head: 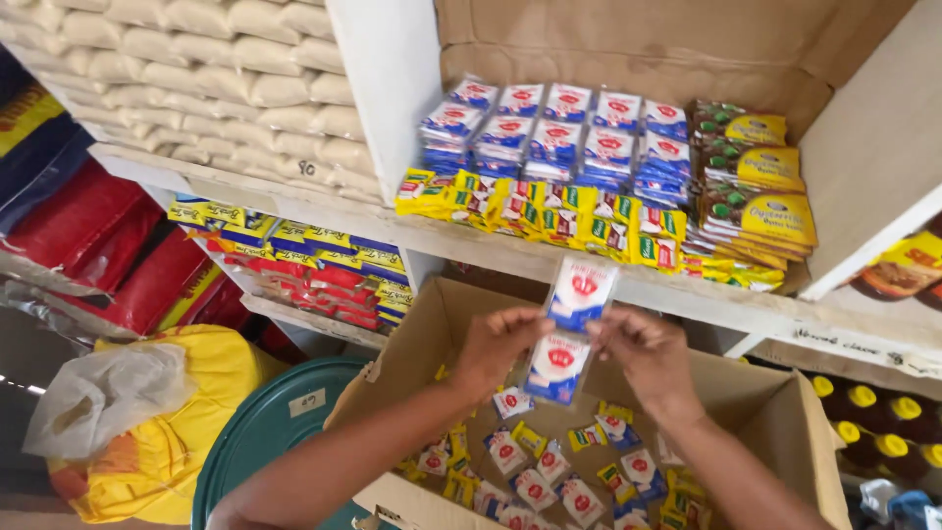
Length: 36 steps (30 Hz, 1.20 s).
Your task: Organizing and stocking small seasoning packets from a cardboard box onto store shelves.
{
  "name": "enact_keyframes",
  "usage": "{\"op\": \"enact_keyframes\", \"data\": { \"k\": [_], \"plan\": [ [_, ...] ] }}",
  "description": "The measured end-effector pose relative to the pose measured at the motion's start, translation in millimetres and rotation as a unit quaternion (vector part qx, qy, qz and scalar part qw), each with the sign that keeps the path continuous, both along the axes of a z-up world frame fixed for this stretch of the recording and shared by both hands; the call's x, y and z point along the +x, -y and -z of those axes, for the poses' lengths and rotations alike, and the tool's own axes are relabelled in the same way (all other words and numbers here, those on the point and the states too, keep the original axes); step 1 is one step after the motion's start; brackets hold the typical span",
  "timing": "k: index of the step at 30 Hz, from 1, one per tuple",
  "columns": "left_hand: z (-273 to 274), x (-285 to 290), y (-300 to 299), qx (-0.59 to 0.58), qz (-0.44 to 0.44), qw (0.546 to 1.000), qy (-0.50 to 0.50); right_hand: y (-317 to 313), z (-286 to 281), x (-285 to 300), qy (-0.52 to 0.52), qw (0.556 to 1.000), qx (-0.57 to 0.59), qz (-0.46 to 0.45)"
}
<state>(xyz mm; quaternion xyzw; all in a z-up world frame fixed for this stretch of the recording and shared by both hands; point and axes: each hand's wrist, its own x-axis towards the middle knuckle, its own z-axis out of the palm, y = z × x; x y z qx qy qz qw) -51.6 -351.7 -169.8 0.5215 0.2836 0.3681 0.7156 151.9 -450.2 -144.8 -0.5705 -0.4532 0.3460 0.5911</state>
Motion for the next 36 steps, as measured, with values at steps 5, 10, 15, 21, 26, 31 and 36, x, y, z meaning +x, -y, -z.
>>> {"op": "enact_keyframes", "data": {
  "k": [5,10,15,21,26,31,36],
  "plan": [
    [-83,8,-65,0.103,-0.058,0.991,0.058,-64,-96,-7,0.013,0.997,0.069,0.022],
    [-171,12,-141,0.211,-0.124,0.968,0.052,-148,-164,-4,0.099,0.985,0.125,0.06],
    [-202,28,-229,0.164,-0.128,0.973,0.096,-231,-199,2,-0.026,0.984,0.174,-0.035],
    [-173,56,-339,0.276,-0.203,0.936,-0.079,-326,-173,34,-0.008,0.994,0.103,-0.02],
    [-220,50,-295,0.346,-0.273,0.806,-0.396,-364,-161,49,0.061,0.998,-0.012,0.021],
    [-198,69,-317,0.383,-0.262,0.743,-0.482,-349,-175,31,0.227,0.958,-0.146,0.092],
    [-189,75,-317,0.411,-0.242,0.727,-0.495,-345,-173,36,0.311,0.941,-0.101,0.093]
  ]
}}
